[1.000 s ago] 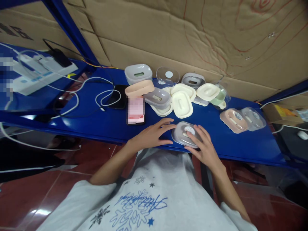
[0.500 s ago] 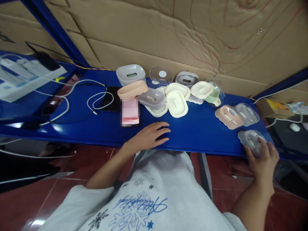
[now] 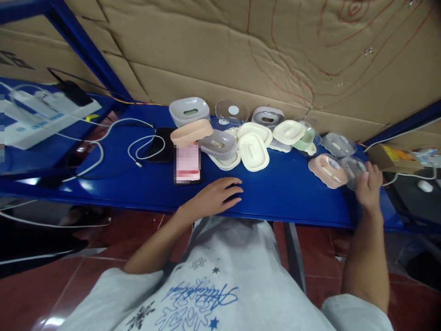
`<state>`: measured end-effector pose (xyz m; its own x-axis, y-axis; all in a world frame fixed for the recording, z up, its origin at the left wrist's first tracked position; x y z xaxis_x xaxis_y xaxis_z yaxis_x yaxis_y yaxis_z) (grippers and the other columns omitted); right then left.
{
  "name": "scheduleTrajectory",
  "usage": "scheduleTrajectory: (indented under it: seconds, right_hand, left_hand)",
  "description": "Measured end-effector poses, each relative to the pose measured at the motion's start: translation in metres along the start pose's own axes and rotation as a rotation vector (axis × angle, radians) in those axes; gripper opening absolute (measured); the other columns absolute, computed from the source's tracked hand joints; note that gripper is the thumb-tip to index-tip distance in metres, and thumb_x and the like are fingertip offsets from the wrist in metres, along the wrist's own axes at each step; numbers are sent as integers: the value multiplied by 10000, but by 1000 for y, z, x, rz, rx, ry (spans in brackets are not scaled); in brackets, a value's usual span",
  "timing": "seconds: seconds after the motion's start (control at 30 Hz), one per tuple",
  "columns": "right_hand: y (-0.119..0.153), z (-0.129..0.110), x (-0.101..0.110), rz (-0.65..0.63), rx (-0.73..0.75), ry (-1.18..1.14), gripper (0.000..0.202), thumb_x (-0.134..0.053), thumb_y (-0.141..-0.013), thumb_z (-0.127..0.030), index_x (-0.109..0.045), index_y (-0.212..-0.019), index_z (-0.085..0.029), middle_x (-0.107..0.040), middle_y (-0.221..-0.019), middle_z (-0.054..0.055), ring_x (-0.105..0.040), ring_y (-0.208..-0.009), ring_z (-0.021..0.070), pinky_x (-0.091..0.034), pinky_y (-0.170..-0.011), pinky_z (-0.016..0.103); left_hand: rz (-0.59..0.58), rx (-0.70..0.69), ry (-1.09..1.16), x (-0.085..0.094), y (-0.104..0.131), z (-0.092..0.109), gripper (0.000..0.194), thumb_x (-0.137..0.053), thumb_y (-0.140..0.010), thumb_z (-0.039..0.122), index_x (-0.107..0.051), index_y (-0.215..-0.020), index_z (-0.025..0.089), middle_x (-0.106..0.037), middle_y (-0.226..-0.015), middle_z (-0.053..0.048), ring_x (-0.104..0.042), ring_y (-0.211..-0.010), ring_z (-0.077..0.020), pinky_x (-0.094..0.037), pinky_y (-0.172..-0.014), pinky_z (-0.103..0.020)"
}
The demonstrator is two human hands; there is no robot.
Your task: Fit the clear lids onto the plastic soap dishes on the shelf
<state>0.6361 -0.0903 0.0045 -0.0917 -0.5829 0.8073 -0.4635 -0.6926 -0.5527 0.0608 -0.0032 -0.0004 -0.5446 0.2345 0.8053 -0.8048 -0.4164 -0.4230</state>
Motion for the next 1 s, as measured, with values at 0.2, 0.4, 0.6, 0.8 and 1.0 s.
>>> scheduleTrajectory:
  seconds: [0.2,0.4,0.6,0.8,1.0]
  right_hand:
    - [26,-33,15,95,38,-7,663,-391,-1060,-579,-616,-1491,-128,-513,-1556,310,-425,-1494,400,-341,-1112,625]
    - [67,-109,17,-32,180,27,577,-569,-1004,-590,-679,-1432,-219,-641,-1470,260,-514,-1402,436,-241,-1104,665]
    - [97,-240,45,-65,407,-149,459,-517,-1084,-393,-612,-1513,-262,-624,-1542,164,-511,-1473,382,-306,-1180,616]
    - [170,-390,33,-379,826,-410,559,-560,-1091,-439,-441,-1627,-332,-559,-1621,116,-522,-1492,316,-390,-1211,557]
    - [179,-396,24,-341,759,-501,508,-674,-1024,-518,-575,-1449,-256,-582,-1534,176,-523,-1485,349,-472,-1181,571]
  left_hand:
    - [167,119,-152,20,-1,-8,283,-601,-1085,306,-650,-1351,221,-604,-1504,-147,-613,-1372,-315,-529,-1139,-541]
    - [72,238,-304,11,-4,-22,478,-599,-1082,387,-554,-1502,163,-566,-1545,-213,-560,-1417,-400,-459,-1171,-609]
    - [11,5,-130,5,-2,3,303,-527,-1120,280,-630,-1400,233,-727,-1367,-91,-694,-1240,-248,-539,-1067,-440]
    - [319,74,-139,38,8,1,406,-563,-1002,119,-650,-1358,295,-665,-1469,-87,-622,-1369,-273,-506,-1122,-505]
    - [110,166,-197,20,1,-17,425,-582,-1011,219,-618,-1434,220,-671,-1452,-128,-575,-1418,-344,-465,-1147,-555]
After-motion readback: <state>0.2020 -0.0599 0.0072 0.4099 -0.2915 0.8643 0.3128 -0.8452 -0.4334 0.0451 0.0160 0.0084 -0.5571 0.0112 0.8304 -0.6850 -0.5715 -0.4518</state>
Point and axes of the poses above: each hand's wrist, its own y-axis away from the middle knuckle, its own x-axis out of the back of the hand, z = x × y, the point moved 9 cm from there along -y, towards the middle knuckle
